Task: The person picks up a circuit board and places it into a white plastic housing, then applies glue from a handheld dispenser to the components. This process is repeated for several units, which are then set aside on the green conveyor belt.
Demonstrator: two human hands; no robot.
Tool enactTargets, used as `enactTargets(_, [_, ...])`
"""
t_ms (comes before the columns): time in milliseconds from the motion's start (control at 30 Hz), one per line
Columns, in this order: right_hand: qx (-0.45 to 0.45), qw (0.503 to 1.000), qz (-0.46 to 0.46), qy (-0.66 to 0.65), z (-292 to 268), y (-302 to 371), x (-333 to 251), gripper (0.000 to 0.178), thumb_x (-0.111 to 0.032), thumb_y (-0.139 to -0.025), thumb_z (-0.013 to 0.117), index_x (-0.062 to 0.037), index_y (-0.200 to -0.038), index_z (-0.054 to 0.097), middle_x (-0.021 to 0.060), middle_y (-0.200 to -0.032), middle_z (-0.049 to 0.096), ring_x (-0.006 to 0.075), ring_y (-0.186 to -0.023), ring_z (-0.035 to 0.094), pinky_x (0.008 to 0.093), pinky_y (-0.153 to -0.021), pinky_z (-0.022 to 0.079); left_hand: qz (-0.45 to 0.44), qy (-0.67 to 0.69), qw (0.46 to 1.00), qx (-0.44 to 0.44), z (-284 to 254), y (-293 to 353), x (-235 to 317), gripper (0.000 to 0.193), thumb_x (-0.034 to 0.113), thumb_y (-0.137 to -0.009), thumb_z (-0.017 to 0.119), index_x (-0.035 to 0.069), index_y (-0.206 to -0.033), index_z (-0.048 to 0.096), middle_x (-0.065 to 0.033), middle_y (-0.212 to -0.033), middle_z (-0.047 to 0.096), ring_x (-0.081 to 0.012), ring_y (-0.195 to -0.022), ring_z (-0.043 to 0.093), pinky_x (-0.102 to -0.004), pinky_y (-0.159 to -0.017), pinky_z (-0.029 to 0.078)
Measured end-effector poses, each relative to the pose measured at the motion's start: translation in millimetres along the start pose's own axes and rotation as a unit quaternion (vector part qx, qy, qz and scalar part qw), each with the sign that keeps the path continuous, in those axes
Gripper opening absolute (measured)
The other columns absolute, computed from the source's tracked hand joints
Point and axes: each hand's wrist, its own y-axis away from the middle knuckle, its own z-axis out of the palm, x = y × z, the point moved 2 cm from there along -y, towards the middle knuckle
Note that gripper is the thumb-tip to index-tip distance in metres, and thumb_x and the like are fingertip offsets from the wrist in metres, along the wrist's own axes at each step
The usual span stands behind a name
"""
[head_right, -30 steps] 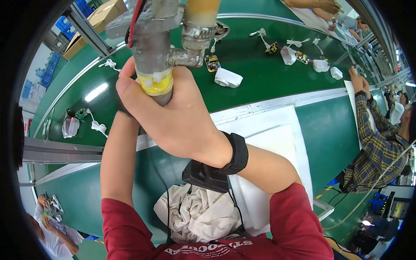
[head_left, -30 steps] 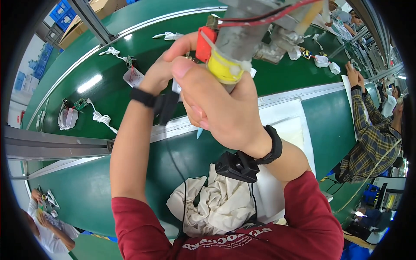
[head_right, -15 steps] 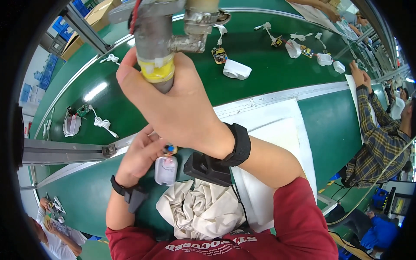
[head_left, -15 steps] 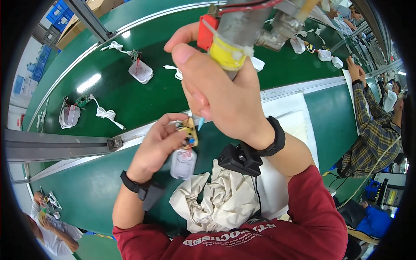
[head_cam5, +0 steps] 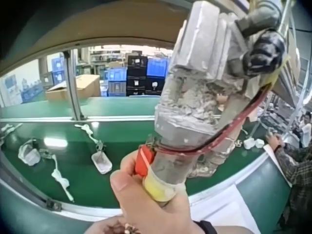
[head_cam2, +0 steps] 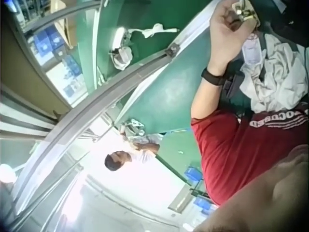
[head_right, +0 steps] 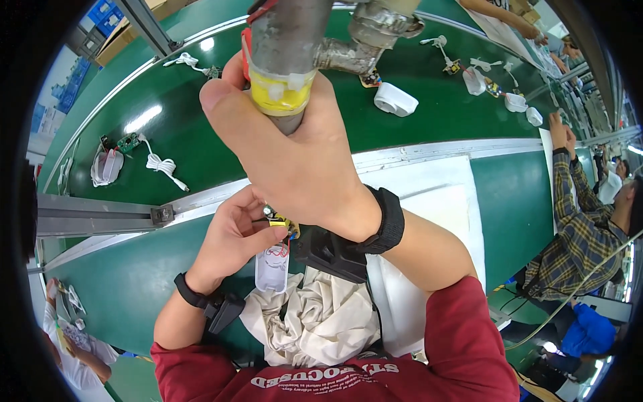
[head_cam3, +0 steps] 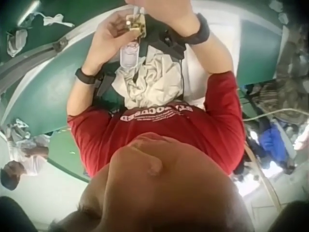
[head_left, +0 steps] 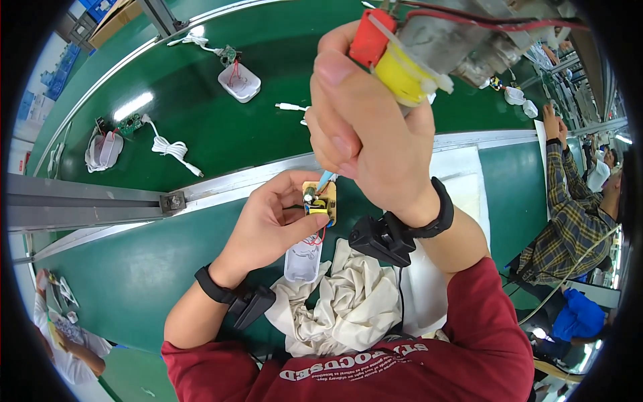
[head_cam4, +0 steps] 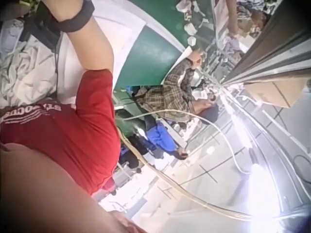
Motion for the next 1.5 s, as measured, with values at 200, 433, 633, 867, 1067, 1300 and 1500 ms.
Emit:
enactTargets(200, [0.005,1.0,0.009,-0.011,8.2,2.3,2.7,0.01,-0.016,-0.092,0.044,-0.0073,-0.088,0.042,-0.0017,-0.047,0.034,0.0057,-0.033,0.025,0.0226,-0.032,0.021,-0.006,-0.009,1.0,0.0,-4.6,5.0,4.7,0.041,-0.004,-0.08,0.062,0.002,-0.119,0.05,-0.0038,-0.103,0.06,-0.0081,-0.088,0.057,-0.0236,-0.076,0.048])
enactTargets(433, [0.007,1.0,0.004,-0.016,14.0,3.0,9.0,0.011,-0.017,-0.092,0.044,-0.0073,-0.088,0.043,-0.0018,-0.047,0.033,0.0058,-0.033,0.025,0.0227,-0.032,0.021,-0.004,0.005,1.0,0.006,-9.5,8.4,8.3,0.044,-0.002,-0.08,0.063,0.001,-0.122,0.049,-0.0038,-0.105,0.059,-0.0082,-0.088,0.056,-0.0239,-0.075,0.048])
enactTargets(633, [0.004,0.998,-0.054,-0.045,11.1,1.7,8.3,0.015,-0.007,-0.085,0.058,-0.0074,-0.076,0.046,-0.008,-0.057,0.044,-0.0011,-0.048,0.036,0.0191,-0.042,0.026,-0.012,0.004,1.0,0.001,-14.4,11.2,6.9,0.043,-0.001,-0.081,0.064,0.001,-0.122,0.049,-0.004,-0.105,0.059,-0.0088,-0.088,0.056,-0.0236,-0.075,0.048])
enactTargets(867, [0.025,0.998,-0.054,-0.037,20.1,-0.7,11.3,0.017,-0.009,-0.085,0.059,-0.0073,-0.075,0.046,-0.0081,-0.057,0.043,-0.0008,-0.051,0.035,0.0193,-0.044,0.027,-0.01,0.0,1.0,-0.003,-21.6,17.7,7.8,0.043,-0.001,-0.081,0.064,0.001,-0.122,0.049,-0.0039,-0.104,0.059,-0.0086,-0.087,0.056,-0.0237,-0.074,0.048])
enactTargets(1067, [0.028,0.994,-0.092,-0.042,26.6,-1.6,15.9,0.011,-0.009,-0.085,0.059,-0.0052,-0.079,0.05,-0.0066,-0.062,0.047,-0.0001,-0.054,0.038,0.0187,-0.047,0.03,-0.016,-0.009,1.0,-0.009,-26.7,22.3,9.3,0.043,-0.001,-0.082,0.063,0.001,-0.122,0.049,-0.0035,-0.102,0.059,-0.009,-0.086,0.056,-0.0242,-0.073,0.049])
enactTargets(1300, [0.009,0.994,-0.107,-0.017,34.0,-3.4,8.0,0.007,-0.008,-0.086,0.056,-0.0019,-0.088,0.055,-0.005,-0.068,0.051,0.0006,-0.057,0.041,0.0192,-0.048,0.032,-0.078,0.016,0.996,-0.04,-41.4,22.6,7.8,0.043,-0.001,-0.082,0.063,0.001,-0.123,0.048,-0.004,-0.101,0.059,-0.0105,-0.087,0.057,-0.0253,-0.074,0.049])
enactTargets(1500, [-0.028,0.999,-0.005,-0.016,48.3,-2.5,7.4,0.018,-0.018,-0.092,0.047,-0.0017,-0.1,0.048,-0.0035,-0.048,0.037,0.0033,-0.034,0.029,0.0207,-0.034,0.023,-0.144,0.081,0.98,-0.111,-65.4,6.5,14.5,0.042,0.003,-0.082,0.063,0.002,-0.122,0.048,-0.0046,-0.102,0.06,-0.0118,-0.09,0.058,-0.027,-0.081,0.047])
